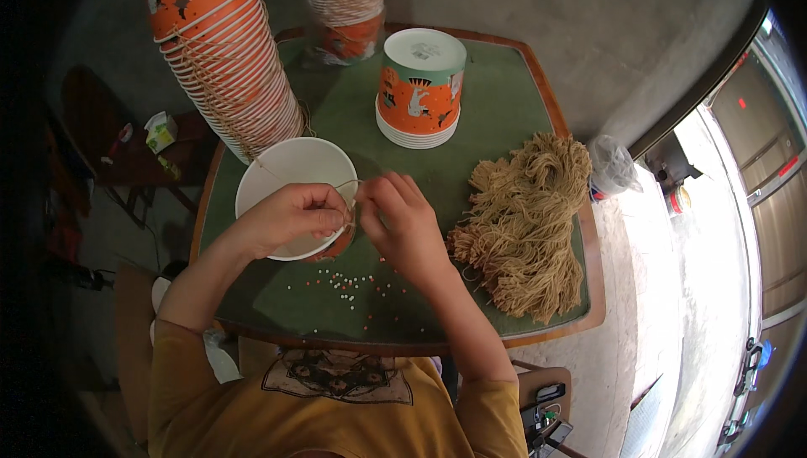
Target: Thread string through holes in paper tubs and stack them.
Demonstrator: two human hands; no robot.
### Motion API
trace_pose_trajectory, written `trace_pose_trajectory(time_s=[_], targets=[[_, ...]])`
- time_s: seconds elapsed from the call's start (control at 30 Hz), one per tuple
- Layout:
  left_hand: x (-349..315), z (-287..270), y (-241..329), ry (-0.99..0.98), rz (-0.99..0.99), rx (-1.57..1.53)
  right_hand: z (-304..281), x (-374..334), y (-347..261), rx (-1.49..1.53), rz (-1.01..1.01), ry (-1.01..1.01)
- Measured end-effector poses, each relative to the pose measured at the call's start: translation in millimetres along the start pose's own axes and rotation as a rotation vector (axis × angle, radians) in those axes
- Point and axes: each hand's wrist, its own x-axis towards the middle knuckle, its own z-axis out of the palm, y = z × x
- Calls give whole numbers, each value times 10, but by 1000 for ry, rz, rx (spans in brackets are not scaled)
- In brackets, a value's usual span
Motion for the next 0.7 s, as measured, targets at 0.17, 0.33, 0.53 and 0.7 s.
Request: trace_pose_trajectory(time_s=[0.17,0.33,0.53,0.7], targets=[[36,-42,-63,-22,-16,-81,-78,-117,-59,185,32,-54],[15,25,25,-20,1,-36,-31,-164,-128,9,13,-52],[28,0,-2,-107,82,111,-6,-143,-131,23,39,7],[-3,102,29,9,208,474,-9,-143,-92,105,81,-4]])
